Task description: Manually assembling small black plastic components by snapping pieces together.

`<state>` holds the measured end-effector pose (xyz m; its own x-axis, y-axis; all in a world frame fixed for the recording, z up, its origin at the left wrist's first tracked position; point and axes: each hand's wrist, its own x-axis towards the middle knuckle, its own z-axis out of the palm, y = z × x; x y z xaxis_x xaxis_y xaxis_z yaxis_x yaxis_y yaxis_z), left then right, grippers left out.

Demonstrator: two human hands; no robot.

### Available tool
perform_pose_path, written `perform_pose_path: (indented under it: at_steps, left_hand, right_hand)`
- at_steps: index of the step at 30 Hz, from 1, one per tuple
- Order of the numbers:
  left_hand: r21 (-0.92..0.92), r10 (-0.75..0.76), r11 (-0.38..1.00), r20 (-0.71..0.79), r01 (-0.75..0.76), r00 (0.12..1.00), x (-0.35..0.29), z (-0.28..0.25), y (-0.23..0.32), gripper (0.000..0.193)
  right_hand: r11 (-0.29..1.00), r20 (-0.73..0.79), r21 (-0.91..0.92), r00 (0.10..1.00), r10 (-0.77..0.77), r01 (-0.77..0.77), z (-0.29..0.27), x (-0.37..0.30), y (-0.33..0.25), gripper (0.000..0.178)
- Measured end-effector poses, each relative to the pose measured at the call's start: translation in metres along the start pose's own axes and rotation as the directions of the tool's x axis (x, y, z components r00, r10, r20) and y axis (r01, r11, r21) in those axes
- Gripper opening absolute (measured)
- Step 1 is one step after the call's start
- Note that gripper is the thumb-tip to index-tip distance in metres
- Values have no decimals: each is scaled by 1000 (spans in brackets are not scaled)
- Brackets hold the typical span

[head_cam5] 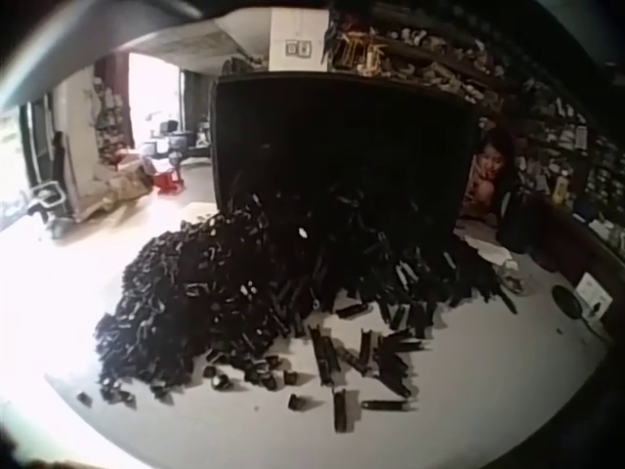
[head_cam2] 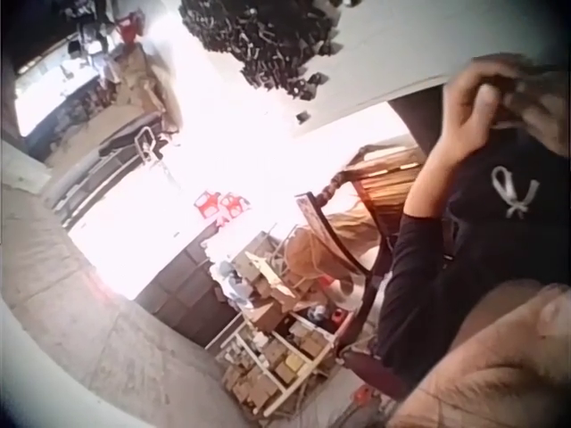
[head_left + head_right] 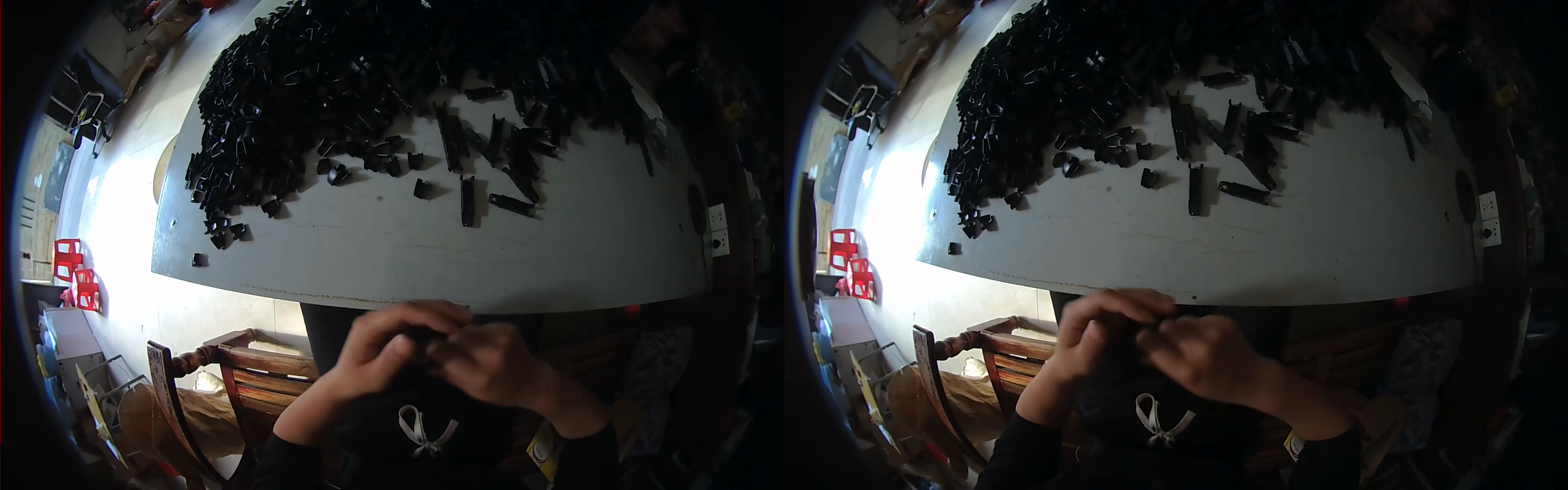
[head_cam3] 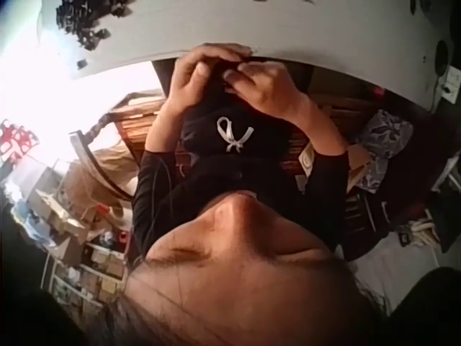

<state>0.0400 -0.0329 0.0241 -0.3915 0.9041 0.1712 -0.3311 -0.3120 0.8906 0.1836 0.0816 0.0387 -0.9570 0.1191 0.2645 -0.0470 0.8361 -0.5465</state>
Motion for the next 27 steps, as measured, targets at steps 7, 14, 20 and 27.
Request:
perform_pose_path:
  at_steps: [7,14,20,27]
  left_hand:
    - [35,-100,995,244,95,965,0,1,-4,62]
    - [13,-43,999,259,40,965,5,3,-7,51]
    - [550,257,798,60,-247,964,53,-14,-18,31]
    - [981,203,179,31,-68,979,111,-34,-33,19]
  right_hand:
    - [989,-85,3,985,-150,151,15,-3,-12,27]
    - [939,-86,341,993,75,-41,15,5,-11,22]
    - [980,-55,-195,997,-51,39,-11,38,30,9]
    - [791,40,-607,997,-70,80,-22,73,116,22]
